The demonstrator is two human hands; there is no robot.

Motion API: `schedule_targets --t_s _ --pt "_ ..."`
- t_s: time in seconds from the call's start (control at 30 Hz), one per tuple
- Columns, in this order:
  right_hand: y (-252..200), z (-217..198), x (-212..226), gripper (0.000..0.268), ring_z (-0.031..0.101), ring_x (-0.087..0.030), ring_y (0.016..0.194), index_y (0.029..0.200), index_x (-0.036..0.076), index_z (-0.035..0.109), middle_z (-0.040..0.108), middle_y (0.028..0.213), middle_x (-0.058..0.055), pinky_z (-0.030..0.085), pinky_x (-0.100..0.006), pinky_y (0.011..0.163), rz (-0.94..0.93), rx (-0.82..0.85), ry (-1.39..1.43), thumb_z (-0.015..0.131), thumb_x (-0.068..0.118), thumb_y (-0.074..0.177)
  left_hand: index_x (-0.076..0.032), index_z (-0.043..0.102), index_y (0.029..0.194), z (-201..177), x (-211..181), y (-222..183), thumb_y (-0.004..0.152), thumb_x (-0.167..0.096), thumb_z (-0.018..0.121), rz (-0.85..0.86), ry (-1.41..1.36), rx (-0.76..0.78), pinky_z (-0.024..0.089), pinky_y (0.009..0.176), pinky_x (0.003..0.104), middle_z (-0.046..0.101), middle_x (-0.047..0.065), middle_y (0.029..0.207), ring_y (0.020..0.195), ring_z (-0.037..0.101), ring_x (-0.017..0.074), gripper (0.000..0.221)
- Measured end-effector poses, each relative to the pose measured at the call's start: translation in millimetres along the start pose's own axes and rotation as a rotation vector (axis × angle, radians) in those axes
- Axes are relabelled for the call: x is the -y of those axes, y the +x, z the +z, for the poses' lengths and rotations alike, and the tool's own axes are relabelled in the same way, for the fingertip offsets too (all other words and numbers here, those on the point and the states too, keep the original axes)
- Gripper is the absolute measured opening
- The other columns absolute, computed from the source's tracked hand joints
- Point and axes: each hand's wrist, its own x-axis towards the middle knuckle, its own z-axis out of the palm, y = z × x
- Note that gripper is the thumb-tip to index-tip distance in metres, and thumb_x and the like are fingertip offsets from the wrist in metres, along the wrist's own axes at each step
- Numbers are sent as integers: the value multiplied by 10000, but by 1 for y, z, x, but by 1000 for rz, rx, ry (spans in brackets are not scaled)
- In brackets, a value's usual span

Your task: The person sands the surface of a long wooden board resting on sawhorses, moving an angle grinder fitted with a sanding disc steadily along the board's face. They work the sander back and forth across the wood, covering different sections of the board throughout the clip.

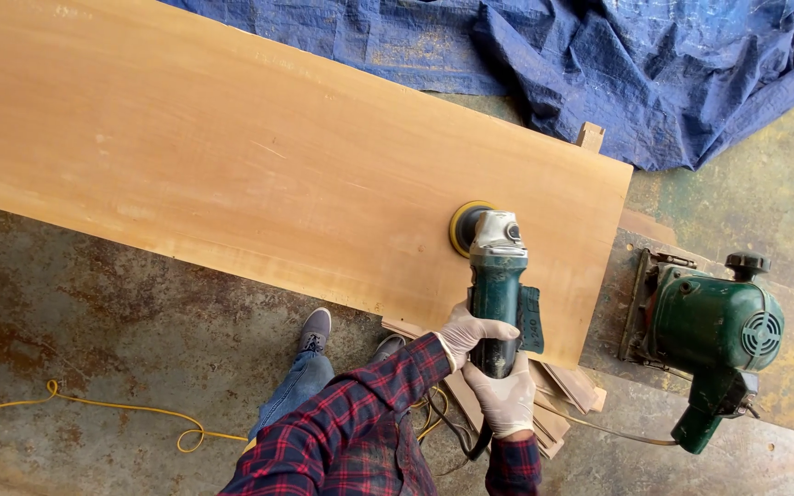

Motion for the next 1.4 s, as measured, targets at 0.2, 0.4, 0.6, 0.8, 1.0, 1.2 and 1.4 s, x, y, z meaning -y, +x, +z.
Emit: schedule_targets --t_s 0.2,0.4,0.6,0.8,1.0,1.2,1.4 --pt "-19 44 46 662 775 -254 786 1123 15 602 771 850 -159 590 -370 730 -45 132 -89 832 366 612 -27 656 1158 -35 -48 -51 678 -54 833 88 -63 -127 601 838 389 708 94 990 897 704 219 512" --pt "-28 60 86 785 777 -305 801 1240 47 564 765 855 -181 587 -389 729 -84 247 -116 832 402 593 -7 649 1135 -78 -55 -60 701 -83 828 189 -92 -182 596 841 400 695 90 970 890 684 230 475" --pt "-17 51 78 798 783 -300 815 1254 41 556 773 866 -174 592 -385 739 -96 255 -91 828 405 598 -28 631 1148 -67 -54 -49 705 -89 824 171 -92 -198 590 861 399 685 84 986 907 686 215 487" --pt "0 14 51 688 785 -258 799 1161 30 615 778 853 -164 589 -366 741 -14 148 -71 827 376 605 -19 638 1166 -21 -31 -16 689 -65 834 132 -73 -129 593 874 399 691 89 1011 924 687 222 517" --pt "26 -35 -22 609 723 -187 742 1071 -13 642 748 838 -110 570 -337 690 49 -9 35 871 324 619 -37 643 1155 34 17 36 668 -56 858 -20 44 23 607 823 402 712 90 972 874 705 220 533" --pt "44 -84 -74 524 656 -146 661 1079 -30 639 702 852 -79 531 -297 580 135 -136 280 875 219 681 -39 661 1146 88 86 95 622 -123 894 -128 176 61 608 802 398 721 115 988 865 708 229 579" --pt "51 -101 -93 492 643 -139 651 1105 -6 636 702 866 -74 516 -293 569 131 -196 381 859 193 714 -38 676 1119 111 100 109 591 -138 916 -142 316 50 611 788 386 726 112 975 859 707 212 589"
